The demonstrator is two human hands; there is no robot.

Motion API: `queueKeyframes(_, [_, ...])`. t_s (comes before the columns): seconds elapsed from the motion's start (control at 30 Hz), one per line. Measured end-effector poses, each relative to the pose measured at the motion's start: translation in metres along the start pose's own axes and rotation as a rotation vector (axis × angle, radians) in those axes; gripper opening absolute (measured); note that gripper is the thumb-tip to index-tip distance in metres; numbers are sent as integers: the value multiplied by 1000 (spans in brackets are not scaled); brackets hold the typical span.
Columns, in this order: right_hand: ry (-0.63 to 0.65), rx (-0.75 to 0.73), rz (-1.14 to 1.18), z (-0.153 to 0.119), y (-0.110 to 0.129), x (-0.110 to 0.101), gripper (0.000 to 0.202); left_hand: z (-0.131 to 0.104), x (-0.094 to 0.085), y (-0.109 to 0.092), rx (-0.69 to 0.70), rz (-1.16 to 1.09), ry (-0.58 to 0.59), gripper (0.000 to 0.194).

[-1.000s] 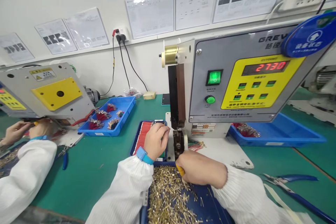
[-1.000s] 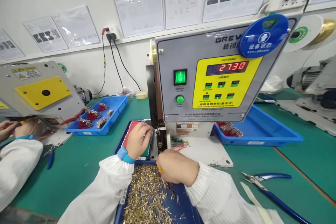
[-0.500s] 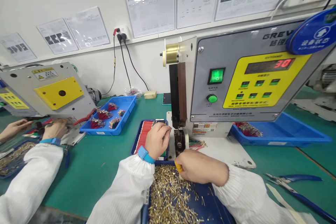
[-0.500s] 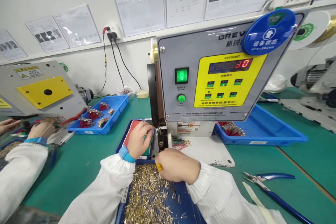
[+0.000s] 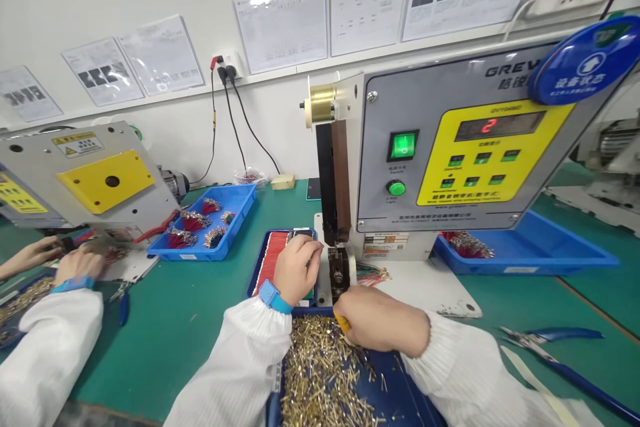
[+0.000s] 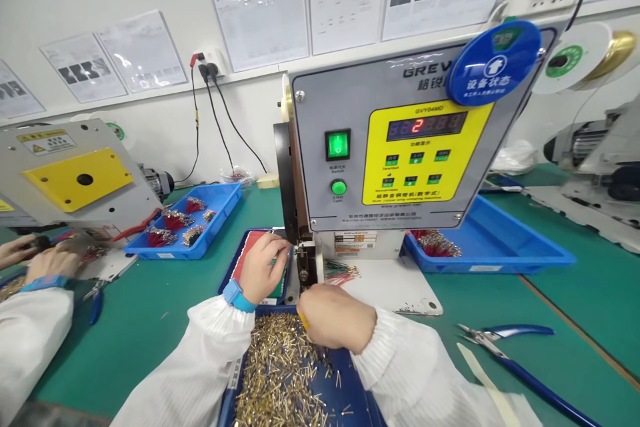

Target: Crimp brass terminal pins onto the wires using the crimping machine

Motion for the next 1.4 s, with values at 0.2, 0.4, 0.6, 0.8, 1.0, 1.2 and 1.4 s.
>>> queueKeyframes(0.2, [2,-16,183,-1,-4,-10,6,1,0,-1,0,-4,2,18])
queueKeyframes(0.4, [149,152,628,-6,-14,-11,4,0,0,0,-4,-4,4,18])
queueKeyframes(0.6, [131,151,908,-6,-21,-21,8,-1,1,-1,-3,-1,11,18])
queueKeyframes(0.8, [78,126,1074,-2,-29,-20,21,-2,5,24,-110,140,66,14])
queueKeyframes(1.0, [-141,254,1200,8,-48,-18,28,-13,-15,99,-325,536,188,17])
queueKeyframes(1.2, [-320,385,1257,14,-67,-18,36,-26,-26,135,-381,606,243,17])
queueKeyframes(1.4, [-364,392,1365,10,-66,-26,36,-32,-16,137,-382,594,311,18])
Point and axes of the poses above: each hand's wrist, its own z-axis towards the middle knuckle, its own x-axis out of the palm, y = z × x, the point moved 6 cm from there along z, towards the middle knuckle, and after that the axes turned 15 degrees about -y, right-handed, at the moved point
